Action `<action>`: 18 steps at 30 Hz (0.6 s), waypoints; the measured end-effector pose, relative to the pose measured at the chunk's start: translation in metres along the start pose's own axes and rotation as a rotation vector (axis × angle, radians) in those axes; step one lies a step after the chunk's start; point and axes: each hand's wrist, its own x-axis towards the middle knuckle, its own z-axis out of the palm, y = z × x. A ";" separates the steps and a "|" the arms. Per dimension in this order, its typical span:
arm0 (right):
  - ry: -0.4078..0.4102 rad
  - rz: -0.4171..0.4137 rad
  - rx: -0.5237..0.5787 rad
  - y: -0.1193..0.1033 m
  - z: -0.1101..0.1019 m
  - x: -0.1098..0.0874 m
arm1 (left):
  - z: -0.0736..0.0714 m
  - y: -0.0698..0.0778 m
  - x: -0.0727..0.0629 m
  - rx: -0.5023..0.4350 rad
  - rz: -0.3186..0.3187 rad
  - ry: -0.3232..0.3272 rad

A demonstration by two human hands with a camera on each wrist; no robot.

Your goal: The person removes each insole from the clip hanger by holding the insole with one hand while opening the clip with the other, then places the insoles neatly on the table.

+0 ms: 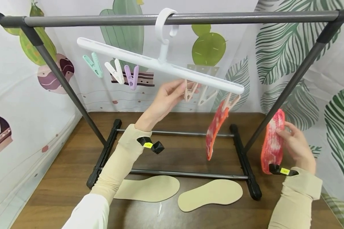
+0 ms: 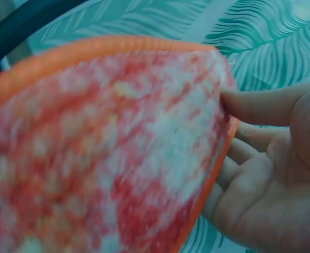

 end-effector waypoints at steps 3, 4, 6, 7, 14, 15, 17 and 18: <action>0.018 0.085 -0.261 0.002 0.000 0.004 | -0.001 -0.003 0.000 -0.005 0.013 -0.002; 0.017 0.112 -0.369 0.004 0.000 0.005 | -0.001 -0.004 -0.001 -0.011 0.017 -0.002; 0.000 0.151 -0.567 0.007 0.002 0.009 | -0.001 -0.006 -0.001 -0.030 0.032 -0.005; -0.019 0.165 -0.646 0.008 0.002 0.010 | -0.001 -0.007 -0.001 -0.040 0.034 -0.002; -0.103 0.301 -0.738 0.022 0.001 0.021 | -0.001 -0.007 0.001 -0.068 0.030 0.012; -0.105 0.318 -0.748 0.024 0.000 0.022 | -0.001 -0.007 0.001 -0.067 0.023 0.017; -0.110 0.340 -0.792 0.028 0.000 0.024 | 0.000 -0.007 0.001 -0.079 0.015 0.024; -0.113 0.349 -0.815 0.029 0.001 0.025 | 0.000 -0.008 0.001 -0.084 0.011 0.027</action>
